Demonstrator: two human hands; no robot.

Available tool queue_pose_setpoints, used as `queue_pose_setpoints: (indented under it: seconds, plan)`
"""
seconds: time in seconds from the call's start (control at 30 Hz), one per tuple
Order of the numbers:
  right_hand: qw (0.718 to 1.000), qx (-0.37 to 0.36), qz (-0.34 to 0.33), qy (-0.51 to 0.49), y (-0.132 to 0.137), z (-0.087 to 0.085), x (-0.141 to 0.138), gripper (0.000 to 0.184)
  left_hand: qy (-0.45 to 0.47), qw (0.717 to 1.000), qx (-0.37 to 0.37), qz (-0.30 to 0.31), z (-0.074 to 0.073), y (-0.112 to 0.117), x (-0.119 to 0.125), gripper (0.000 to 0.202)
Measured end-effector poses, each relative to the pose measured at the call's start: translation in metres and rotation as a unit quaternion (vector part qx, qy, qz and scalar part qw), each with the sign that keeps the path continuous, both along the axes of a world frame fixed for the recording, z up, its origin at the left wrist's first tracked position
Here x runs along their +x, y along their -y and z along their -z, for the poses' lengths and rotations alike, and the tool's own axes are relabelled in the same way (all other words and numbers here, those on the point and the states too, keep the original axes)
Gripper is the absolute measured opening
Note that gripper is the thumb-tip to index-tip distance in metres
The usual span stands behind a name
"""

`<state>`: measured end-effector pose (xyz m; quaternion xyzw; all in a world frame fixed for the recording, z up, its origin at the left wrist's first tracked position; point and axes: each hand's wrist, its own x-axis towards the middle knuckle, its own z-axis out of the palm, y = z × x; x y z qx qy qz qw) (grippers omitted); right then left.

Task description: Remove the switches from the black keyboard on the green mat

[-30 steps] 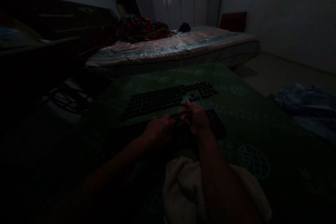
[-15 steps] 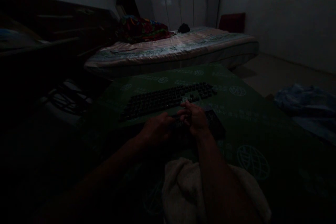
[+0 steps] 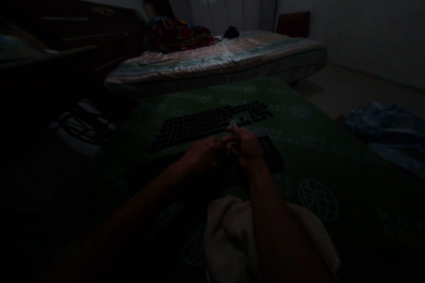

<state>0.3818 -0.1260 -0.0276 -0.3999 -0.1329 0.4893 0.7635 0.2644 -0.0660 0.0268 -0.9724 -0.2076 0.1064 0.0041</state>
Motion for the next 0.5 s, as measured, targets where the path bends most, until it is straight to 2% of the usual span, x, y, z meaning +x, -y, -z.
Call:
queue_pose_setpoints:
  seconds: [0.2, 0.37, 0.5]
  plan:
    - [1.000, 0.004, 0.008, 0.003, 0.001, -0.002, 0.000, 0.020, 0.006, 1.000, -0.008, 0.018, 0.006, 0.004, 0.006, 0.032]
    - [1.000, 0.002, 0.006, 0.002, 0.001, 0.000, 0.001, 0.021, -0.061, 0.998, -0.012, 0.015, -0.007, -0.005, 0.004, 0.024]
    - [1.000, 0.002, 0.006, -0.004, 0.000, 0.000, 0.001, 0.023, -0.036, 0.999, -0.005, 0.008, -0.011, -0.008, -0.001, 0.025]
